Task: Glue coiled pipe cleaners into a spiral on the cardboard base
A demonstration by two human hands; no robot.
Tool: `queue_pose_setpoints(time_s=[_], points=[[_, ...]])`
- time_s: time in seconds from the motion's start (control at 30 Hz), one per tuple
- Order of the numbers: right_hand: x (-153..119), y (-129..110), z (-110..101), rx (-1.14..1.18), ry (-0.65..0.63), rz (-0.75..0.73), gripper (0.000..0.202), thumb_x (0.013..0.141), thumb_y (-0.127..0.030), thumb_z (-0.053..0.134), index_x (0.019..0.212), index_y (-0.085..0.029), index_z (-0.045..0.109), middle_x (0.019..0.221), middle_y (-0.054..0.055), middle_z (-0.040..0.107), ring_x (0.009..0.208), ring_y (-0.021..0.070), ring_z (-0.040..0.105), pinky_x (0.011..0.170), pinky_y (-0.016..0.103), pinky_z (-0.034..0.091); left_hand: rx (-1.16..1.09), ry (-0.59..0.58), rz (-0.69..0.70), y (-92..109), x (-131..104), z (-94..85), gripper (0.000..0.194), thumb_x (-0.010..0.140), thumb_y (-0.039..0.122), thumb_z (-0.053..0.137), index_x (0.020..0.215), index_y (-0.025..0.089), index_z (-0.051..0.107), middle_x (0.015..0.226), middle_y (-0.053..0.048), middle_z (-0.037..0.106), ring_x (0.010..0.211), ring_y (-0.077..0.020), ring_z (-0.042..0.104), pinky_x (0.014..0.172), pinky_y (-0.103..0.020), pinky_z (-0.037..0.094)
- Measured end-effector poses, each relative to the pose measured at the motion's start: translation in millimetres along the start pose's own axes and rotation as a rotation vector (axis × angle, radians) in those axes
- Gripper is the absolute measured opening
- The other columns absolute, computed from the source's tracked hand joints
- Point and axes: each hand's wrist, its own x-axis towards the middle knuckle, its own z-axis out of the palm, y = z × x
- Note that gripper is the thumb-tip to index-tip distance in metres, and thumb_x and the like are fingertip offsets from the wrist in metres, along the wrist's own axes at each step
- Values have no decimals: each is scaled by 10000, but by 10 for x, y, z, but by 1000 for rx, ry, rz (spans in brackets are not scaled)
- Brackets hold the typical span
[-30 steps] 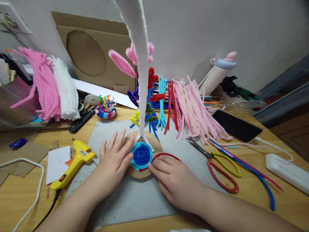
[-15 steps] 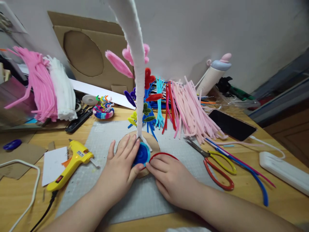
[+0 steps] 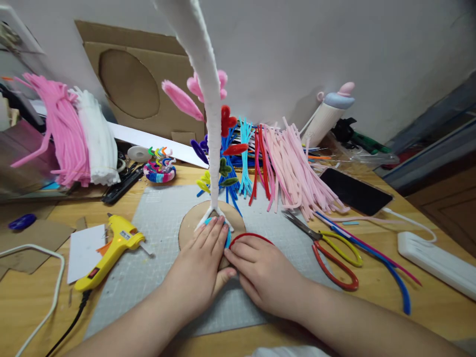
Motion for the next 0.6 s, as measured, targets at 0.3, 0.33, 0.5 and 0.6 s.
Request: queue_pose_setpoints(time_s=[0.3, 0.33, 0.5, 0.6], points=[[-1, 10, -10, 10, -41, 19, 230, 828, -136, 493, 1022, -104, 612, 1004, 122, 615, 1019, 251, 499, 930, 404, 454, -36, -9, 23, 10, -20, -4, 891, 815, 678, 412, 1439, 55, 284, 1518, -204, 250, 1411, -347, 190, 1136, -507, 220], [-2, 8, -12, 9, -44, 23, 236, 827, -130, 488, 1026, -101, 612, 1002, 123, 615, 1014, 252, 499, 929, 405, 455, -41, -15, 19, 12, -20, -2, 908, 806, 689, 414, 1442, 55, 278, 1520, -206, 241, 1411, -350, 187, 1136, -509, 222], [-8, 6, -9, 13, -30, 19, 266, 830, -122, 479, 1063, -94, 604, 991, 125, 620, 988, 250, 508, 909, 406, 465, -95, -30, -12, 7, -31, -24, 912, 801, 692, 431, 1460, 91, 240, 1535, -187, 210, 1415, -334, 185, 1135, -512, 242], [-9, 13, -1, 19, -2, 14, 276, 837, -114, 469, 1081, -107, 599, 985, 123, 622, 988, 243, 513, 901, 408, 472, -162, -27, -9, -28, -42, -87, 839, 840, 611, 458, 1476, 132, 195, 1539, -156, 221, 1413, -298, 216, 1136, -489, 265]])
